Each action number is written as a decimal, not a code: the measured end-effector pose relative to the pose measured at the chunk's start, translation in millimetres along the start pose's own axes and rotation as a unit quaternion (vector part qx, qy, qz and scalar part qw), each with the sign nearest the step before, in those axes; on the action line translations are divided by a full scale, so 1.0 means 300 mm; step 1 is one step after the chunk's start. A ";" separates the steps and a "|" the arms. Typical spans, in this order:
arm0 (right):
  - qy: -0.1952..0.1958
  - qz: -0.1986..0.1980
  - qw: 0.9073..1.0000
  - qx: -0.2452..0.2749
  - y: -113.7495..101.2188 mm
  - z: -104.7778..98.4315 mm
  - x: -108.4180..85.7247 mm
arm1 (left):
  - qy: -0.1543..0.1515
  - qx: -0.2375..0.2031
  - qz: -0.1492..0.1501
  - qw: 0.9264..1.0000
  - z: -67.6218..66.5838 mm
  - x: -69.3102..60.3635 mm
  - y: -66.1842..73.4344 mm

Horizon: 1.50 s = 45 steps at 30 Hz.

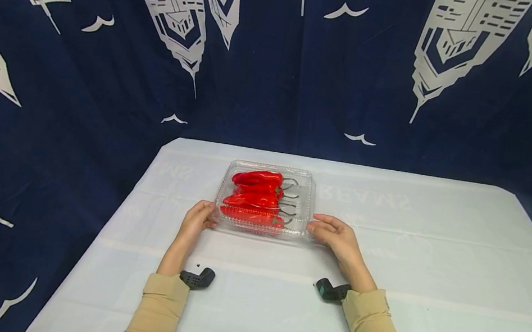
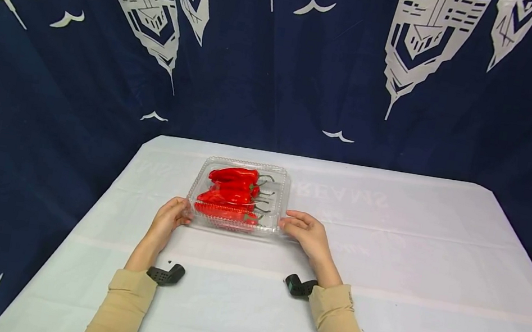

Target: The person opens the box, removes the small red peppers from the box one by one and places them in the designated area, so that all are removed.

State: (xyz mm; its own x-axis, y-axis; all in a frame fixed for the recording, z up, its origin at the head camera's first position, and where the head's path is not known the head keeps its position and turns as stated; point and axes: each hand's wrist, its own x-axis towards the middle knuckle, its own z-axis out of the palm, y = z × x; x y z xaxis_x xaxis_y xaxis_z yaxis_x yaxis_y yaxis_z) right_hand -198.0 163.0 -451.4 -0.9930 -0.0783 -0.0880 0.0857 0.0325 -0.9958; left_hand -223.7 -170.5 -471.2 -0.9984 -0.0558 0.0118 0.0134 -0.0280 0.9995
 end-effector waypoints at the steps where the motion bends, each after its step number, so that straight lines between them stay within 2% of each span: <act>1: 0.002 0.003 1.000 -0.001 -0.002 0.001 -0.001 | 0.000 0.001 0.000 1.000 0.000 0.000 0.000; 12: 0.006 0.032 0.999 0.017 -0.021 0.007 -0.012 | -0.001 -0.001 -0.002 1.000 0.001 -0.005 0.004; 22: 0.005 0.030 0.999 0.021 -0.019 0.010 -0.009 | -0.003 -0.007 -0.007 1.000 0.001 -0.003 0.004; 26: -0.009 0.021 0.999 0.030 -0.014 0.011 -0.009 | -0.006 -0.007 0.009 1.000 0.002 -0.009 0.006; 29: -0.020 0.015 0.999 0.034 -0.008 0.010 -0.008 | -0.024 -0.015 0.045 0.999 -0.003 -0.014 -0.001; 30: -0.024 0.013 0.999 0.034 -0.007 0.009 -0.008 | -0.024 -0.012 0.045 0.999 -0.003 -0.014 -0.001; 34: -0.029 0.013 0.999 0.034 -0.006 0.008 -0.009 | -0.020 -0.014 0.024 0.999 -0.003 -0.014 0.004; 36: -0.028 0.016 0.999 0.034 -0.006 0.008 -0.008 | -0.005 -0.005 -0.002 1.000 0.002 -0.013 0.012; 41: -0.024 0.021 0.999 0.034 -0.003 0.008 -0.007 | -0.006 -0.003 0.000 1.000 0.002 -0.010 0.012; 45: -0.026 0.020 0.999 0.031 -0.001 0.008 -0.008 | -0.007 -0.014 -0.009 1.000 0.002 -0.018 0.029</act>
State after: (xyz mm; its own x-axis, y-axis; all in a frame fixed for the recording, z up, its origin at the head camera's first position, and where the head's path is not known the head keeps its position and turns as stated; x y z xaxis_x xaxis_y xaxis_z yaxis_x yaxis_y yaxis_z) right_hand -195.3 160.7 -451.0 -0.9835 -0.1292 -0.1269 0.1312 -0.0253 -0.9910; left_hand -218.1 -169.7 -462.6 -0.9991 -0.0420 -0.0059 -0.0035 -0.0574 0.9983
